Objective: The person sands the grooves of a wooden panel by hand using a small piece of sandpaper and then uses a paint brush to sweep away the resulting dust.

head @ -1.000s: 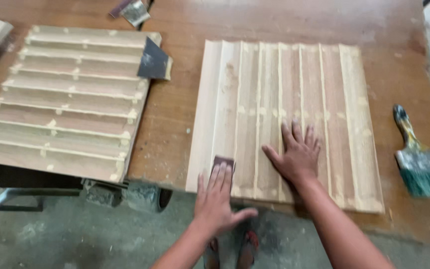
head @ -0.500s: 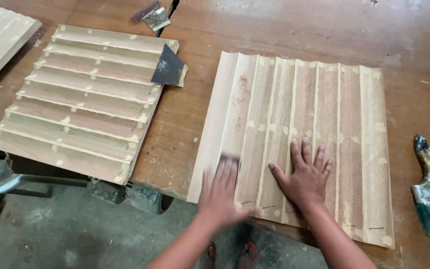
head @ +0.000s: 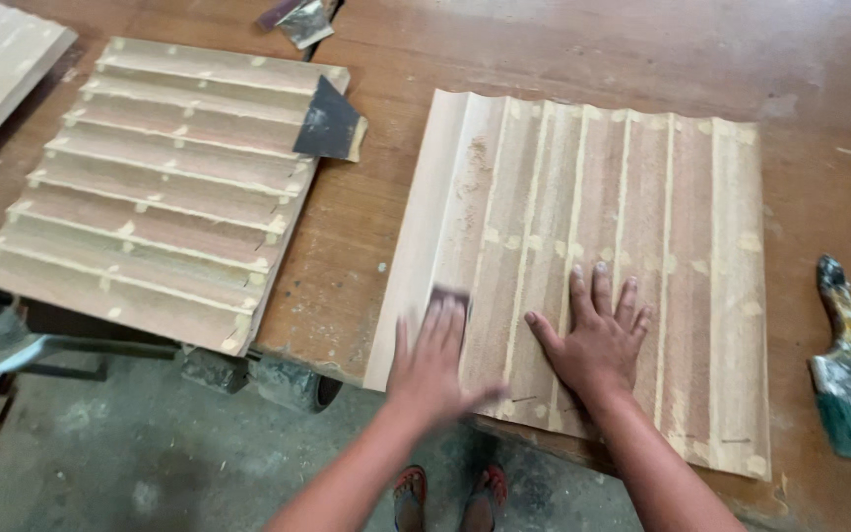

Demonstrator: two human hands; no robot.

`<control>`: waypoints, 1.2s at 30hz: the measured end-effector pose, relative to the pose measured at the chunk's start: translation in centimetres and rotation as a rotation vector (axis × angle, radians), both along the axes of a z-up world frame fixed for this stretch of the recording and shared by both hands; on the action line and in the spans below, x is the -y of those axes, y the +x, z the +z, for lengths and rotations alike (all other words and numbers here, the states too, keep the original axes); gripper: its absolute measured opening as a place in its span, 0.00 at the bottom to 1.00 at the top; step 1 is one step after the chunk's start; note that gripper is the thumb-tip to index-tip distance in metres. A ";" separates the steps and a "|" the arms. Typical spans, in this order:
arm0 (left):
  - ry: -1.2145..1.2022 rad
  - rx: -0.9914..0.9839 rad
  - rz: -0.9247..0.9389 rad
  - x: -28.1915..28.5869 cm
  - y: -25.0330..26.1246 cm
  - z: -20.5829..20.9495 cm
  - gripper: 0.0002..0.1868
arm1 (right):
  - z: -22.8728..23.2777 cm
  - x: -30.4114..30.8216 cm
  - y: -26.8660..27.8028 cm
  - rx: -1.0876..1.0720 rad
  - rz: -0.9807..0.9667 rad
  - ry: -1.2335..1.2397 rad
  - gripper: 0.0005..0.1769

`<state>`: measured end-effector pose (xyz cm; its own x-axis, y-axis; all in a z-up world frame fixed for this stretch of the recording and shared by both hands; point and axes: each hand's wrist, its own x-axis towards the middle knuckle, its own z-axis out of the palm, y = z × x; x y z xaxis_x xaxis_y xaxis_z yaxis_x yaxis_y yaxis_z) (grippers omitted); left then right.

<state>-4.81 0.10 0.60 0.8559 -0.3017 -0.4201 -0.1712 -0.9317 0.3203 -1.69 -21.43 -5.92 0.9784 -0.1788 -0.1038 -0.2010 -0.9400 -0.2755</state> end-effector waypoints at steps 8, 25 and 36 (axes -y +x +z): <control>-0.896 0.119 0.270 5.8 10.7 16.3 0.47 | 2.7 -1.4 -0.5 0.000 -0.009 0.021 0.51; -1.189 -0.199 -0.373 3.9 -4.2 2.8 0.26 | -0.7 0.6 -0.6 -0.029 0.004 -0.052 0.55; 0.014 -0.021 -0.015 0.1 -0.5 -1.2 0.66 | -1.2 0.3 0.4 0.048 0.035 -0.009 0.54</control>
<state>-5.27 -0.05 -0.60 0.8420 -0.3082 -0.4427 -0.1784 -0.9336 0.3107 -1.32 -21.71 -7.12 0.9879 -0.1449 -0.0552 -0.1545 -0.9487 -0.2759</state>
